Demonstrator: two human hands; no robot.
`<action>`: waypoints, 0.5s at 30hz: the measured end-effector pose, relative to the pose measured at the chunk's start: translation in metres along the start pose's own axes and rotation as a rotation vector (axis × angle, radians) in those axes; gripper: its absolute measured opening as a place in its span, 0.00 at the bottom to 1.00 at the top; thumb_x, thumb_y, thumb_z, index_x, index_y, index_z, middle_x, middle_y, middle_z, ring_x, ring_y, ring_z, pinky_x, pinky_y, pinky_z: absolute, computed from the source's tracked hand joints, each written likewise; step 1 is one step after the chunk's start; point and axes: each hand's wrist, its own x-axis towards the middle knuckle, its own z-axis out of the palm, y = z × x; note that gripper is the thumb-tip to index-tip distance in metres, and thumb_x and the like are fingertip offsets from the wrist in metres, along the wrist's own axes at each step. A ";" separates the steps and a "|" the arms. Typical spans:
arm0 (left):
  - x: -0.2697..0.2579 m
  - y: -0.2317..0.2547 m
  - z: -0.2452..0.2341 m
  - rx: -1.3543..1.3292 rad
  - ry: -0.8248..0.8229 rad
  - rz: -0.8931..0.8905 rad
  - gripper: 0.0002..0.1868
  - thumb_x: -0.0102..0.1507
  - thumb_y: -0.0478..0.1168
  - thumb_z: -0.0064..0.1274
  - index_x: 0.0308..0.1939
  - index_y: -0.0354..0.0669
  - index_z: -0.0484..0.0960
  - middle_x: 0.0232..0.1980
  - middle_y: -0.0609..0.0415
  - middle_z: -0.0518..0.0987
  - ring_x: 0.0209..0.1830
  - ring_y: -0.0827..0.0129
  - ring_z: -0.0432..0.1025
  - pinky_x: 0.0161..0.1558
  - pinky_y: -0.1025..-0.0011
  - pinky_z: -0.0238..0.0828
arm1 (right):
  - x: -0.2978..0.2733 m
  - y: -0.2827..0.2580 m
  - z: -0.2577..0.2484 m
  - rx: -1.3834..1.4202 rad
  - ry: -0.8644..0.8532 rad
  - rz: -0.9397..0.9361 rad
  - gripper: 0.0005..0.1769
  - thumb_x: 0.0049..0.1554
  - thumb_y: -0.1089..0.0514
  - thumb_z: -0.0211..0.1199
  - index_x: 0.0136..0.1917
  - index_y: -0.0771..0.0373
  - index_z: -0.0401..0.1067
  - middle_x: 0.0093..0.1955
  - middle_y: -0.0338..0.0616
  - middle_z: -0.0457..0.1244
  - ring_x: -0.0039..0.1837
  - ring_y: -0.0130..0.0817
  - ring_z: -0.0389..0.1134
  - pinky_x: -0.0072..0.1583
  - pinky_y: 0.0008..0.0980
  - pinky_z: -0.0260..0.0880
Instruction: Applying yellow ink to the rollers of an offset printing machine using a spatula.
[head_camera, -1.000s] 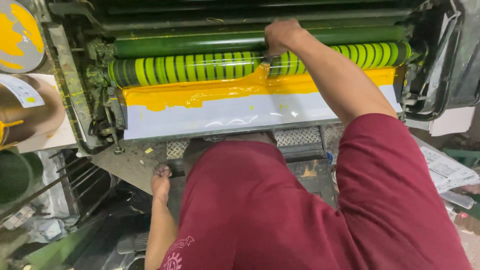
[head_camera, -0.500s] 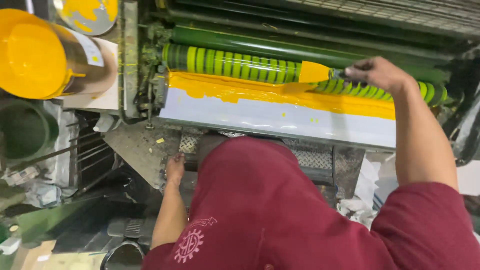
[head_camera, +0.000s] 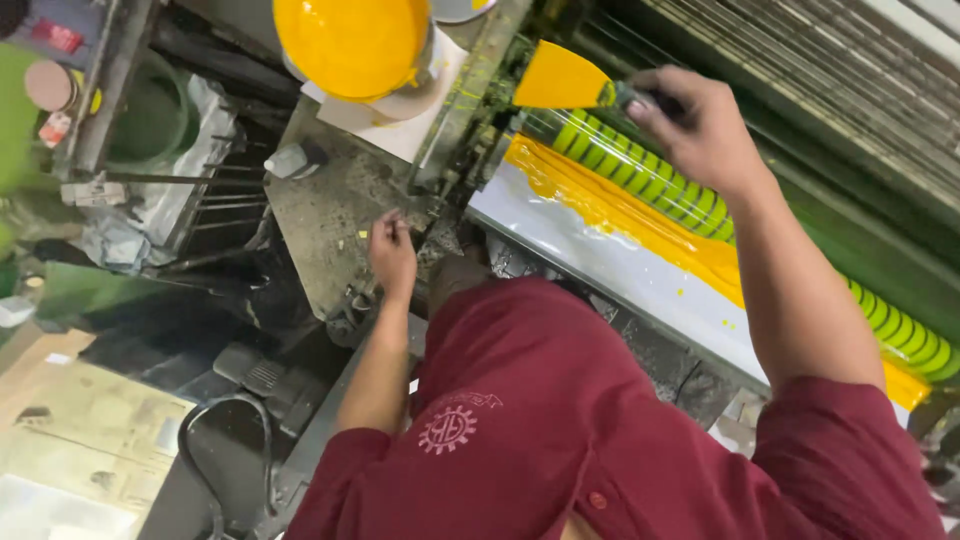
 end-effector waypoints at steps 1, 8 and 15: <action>0.011 0.006 -0.001 -0.027 0.019 0.017 0.11 0.73 0.39 0.50 0.58 0.39 0.79 0.47 0.50 0.82 0.45 0.66 0.78 0.48 0.68 0.75 | 0.026 -0.034 0.007 -0.156 0.036 -0.157 0.13 0.67 0.59 0.66 0.63 0.63 0.74 0.52 0.47 0.66 0.51 0.37 0.68 0.54 0.33 0.68; 0.069 0.070 0.007 -0.276 0.087 0.226 0.12 0.71 0.34 0.53 0.59 0.39 0.78 0.52 0.51 0.78 0.49 0.68 0.77 0.50 0.71 0.75 | 0.191 -0.107 0.091 -0.813 0.178 -0.740 0.11 0.64 0.55 0.65 0.59 0.57 0.77 0.53 0.47 0.67 0.58 0.48 0.66 0.56 0.52 0.61; 0.088 0.102 -0.002 -0.310 -0.093 0.163 0.19 0.66 0.34 0.56 0.61 0.41 0.75 0.52 0.50 0.72 0.42 0.69 0.77 0.44 0.71 0.76 | 0.271 -0.119 0.158 -1.581 0.072 -0.940 0.15 0.57 0.51 0.58 0.52 0.60 0.78 0.55 0.40 0.68 0.65 0.37 0.64 0.63 0.40 0.61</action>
